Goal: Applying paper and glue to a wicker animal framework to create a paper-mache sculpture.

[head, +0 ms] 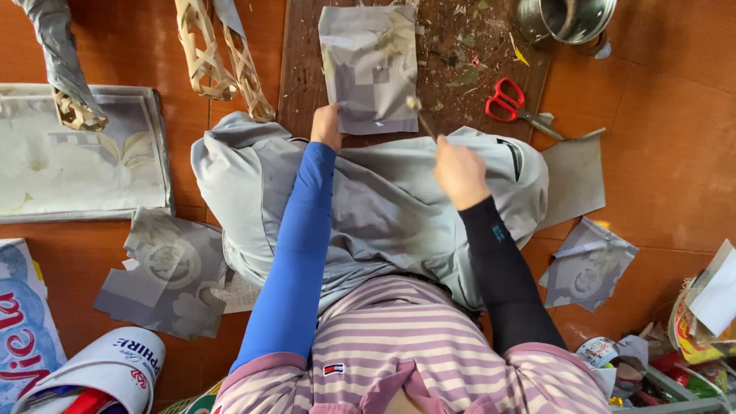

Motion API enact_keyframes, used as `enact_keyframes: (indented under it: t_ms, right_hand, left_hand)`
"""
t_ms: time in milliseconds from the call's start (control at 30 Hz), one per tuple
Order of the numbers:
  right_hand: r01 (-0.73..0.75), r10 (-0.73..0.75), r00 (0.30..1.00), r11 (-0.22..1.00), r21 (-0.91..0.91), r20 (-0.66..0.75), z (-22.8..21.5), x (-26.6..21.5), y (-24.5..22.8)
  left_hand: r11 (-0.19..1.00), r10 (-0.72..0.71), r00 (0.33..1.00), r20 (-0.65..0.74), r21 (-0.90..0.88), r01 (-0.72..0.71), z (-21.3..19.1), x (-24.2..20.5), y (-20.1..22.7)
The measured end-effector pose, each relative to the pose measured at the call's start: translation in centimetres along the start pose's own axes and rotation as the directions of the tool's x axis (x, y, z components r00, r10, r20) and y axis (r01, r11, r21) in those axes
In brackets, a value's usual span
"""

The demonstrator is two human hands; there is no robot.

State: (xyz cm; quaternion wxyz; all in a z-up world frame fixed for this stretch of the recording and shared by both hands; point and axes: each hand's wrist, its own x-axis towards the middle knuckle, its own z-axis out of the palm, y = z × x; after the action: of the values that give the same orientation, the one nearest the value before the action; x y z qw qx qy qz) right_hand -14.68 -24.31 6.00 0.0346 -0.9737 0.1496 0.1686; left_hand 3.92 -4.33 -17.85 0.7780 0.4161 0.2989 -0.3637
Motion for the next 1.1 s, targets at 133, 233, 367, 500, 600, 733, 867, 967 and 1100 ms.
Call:
enact_keyframes:
  t_ms: [133, 233, 367, 500, 600, 733, 867, 967, 1100]
  right_hand:
    - [0.214, -0.209, 0.969, 0.976, 0.027, -0.128, 0.1, -1.5, -3.4]
    - [0.289, -0.281, 0.954, 0.954, -0.075, 0.101, 0.0, -2.7, -3.4]
    - [0.124, -0.125, 0.992, 0.99, -0.067, -0.01, 0.1, 2.1, -1.6]
    - [0.289, -0.299, 0.942, 0.954, -0.084, -0.151, 2.8, 2.3, -6.4]
    - [0.28, -0.286, 0.951, 0.958, 0.064, 0.12, -1.4, 0.2, -6.2]
    - [0.144, -0.146, 0.963, 0.989, -0.028, -0.225, 1.2, 7.7, -3.1]
    - [0.247, -0.207, 0.957, 0.949, 0.195, -0.205, 2.0, 13.1, -8.4]
    - [0.375, -0.268, 0.909, 0.86, 0.345, -0.319, 3.6, 13.8, -9.7]
    - [0.003, 0.041, 0.994, 0.919, 0.395, -0.103, 1.8, 12.9, -3.4]
  left_hand:
    - [0.999, 0.04, 0.999, 0.017, 0.004, -0.04, -0.7, 0.3, -0.8]
    - [0.995, 0.091, 0.996, 0.011, 0.048, -0.091, -1.3, 1.6, -1.1]
    - [0.995, 0.064, 0.996, -0.07, 0.081, -0.058, -0.4, 0.5, -0.3]
    - [0.998, 0.045, 0.997, -0.062, 0.053, -0.041, -0.9, 0.6, -0.4]
    - [0.997, 0.073, 0.997, -0.028, 0.041, -0.072, -1.6, 1.4, -1.2]
    - [0.993, 0.068, 0.993, -0.095, 0.101, -0.058, -1.3, 1.6, -1.0]
    - [0.996, 0.077, 0.995, -0.064, 0.052, -0.074, -1.9, 2.1, -1.1]
    - [0.991, 0.059, 0.993, -0.101, 0.127, -0.046, -2.1, 1.3, 0.0]
    - [0.979, 0.031, 0.986, -0.165, 0.204, 0.003, -1.4, 0.1, 0.0]
